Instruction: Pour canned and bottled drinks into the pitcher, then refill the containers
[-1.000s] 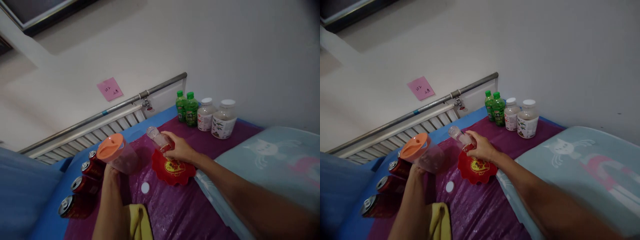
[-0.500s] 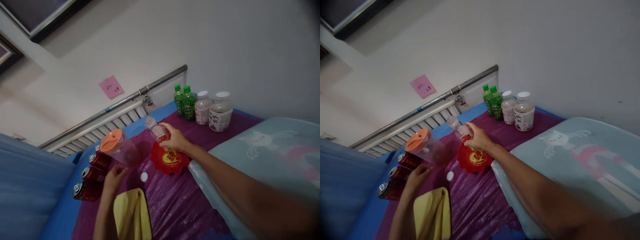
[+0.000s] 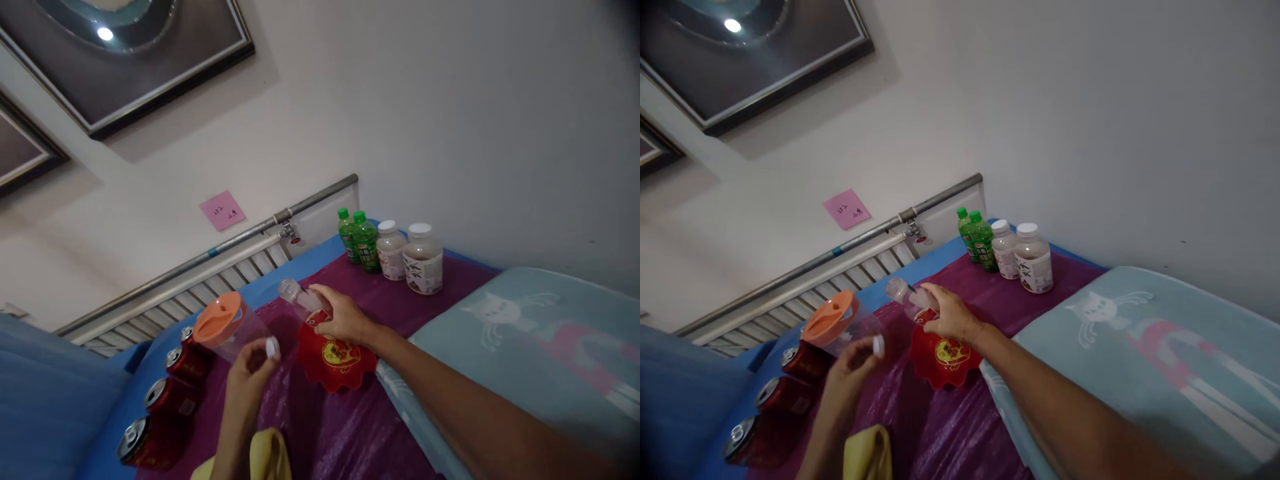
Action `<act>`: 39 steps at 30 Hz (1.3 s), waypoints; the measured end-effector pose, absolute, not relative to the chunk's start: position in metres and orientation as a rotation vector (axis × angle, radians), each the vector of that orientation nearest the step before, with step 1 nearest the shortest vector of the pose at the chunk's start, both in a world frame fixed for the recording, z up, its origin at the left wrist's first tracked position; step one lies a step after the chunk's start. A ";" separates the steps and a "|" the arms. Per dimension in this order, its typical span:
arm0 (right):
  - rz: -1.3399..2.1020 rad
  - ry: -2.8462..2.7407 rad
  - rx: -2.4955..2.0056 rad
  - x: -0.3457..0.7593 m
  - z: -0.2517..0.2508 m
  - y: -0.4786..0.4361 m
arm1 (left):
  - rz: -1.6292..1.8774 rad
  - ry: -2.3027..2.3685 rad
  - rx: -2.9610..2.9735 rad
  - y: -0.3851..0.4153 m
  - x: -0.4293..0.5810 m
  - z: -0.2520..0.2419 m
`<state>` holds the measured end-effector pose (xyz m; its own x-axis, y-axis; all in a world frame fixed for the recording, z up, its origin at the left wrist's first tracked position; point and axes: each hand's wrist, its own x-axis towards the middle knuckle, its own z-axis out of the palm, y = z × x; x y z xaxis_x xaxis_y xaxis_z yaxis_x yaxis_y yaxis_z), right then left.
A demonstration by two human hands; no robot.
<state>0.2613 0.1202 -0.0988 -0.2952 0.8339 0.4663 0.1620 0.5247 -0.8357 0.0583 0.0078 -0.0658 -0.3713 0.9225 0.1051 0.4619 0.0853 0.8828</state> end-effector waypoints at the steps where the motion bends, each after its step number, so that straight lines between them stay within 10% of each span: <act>1: 0.829 -1.792 -0.826 0.261 -0.098 0.119 | 1.325 1.824 1.347 0.015 0.064 -0.053; 39: 0.521 -2.049 -0.851 0.264 -0.094 0.118 | 1.117 1.745 1.539 0.069 0.068 0.017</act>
<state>0.2643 0.1178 -0.0944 -0.4205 0.7278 0.5417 0.3810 0.6835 -0.6226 0.0679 0.0690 0.0168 -0.1905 0.9746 0.1174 0.5145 -0.0028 0.8575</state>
